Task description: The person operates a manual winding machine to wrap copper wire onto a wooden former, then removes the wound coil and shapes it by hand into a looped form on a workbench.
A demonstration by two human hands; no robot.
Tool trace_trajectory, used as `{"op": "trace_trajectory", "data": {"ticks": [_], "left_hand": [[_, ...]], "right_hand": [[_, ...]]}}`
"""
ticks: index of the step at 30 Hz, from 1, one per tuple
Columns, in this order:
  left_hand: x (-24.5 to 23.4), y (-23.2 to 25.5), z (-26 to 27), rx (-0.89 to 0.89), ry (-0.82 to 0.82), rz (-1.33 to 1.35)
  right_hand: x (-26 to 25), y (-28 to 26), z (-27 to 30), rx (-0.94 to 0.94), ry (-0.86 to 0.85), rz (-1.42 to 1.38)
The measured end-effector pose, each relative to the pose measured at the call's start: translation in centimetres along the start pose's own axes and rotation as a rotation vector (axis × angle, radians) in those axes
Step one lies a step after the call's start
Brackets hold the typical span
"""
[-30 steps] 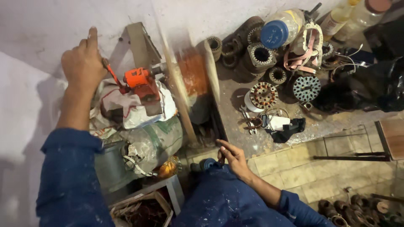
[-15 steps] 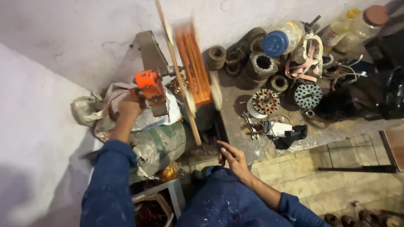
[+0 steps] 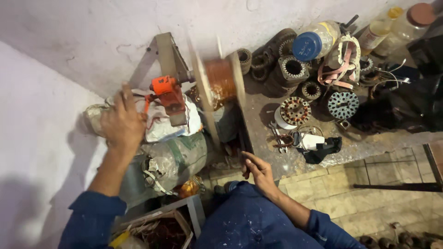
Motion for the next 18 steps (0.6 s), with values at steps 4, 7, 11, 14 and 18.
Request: {"op": "trace_trajectory", "data": {"ticks": [4,7,11,14,18], "left_hand": [[-0.5,-2.3,-3.7,0.097,0.16,-0.184],[2.3,-5.1,-6.0,0.097,0.107,-0.115],[7.5,-7.6,-8.4,0.09,0.031,0.07],[12.1,-8.8,-9.1,0.094,0.043,0.166],[20.9,-9.7,-7.5,-0.027,-0.062,0.223]], "right_hand": [[-0.2,0.4,0.1,0.016,-0.012,0.004],[-0.7,0.7,0.3,0.065,0.029,0.08],[-1.0,0.9,0.4,0.106,0.063,0.089],[-0.8,0.8,0.4,0.097,0.068,0.118],[-1.0,1.1,0.5,0.119,0.06,0.067]]}}
Point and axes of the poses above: each hand's wrist, its own z-axis away from the middle knuckle, its own x-axis out of the palm, y = z × x, the point moved 9 cm from there along -z, towards the middle knuckle, and after that the axes turned 13 degrees about x, right-handed, at the moved point
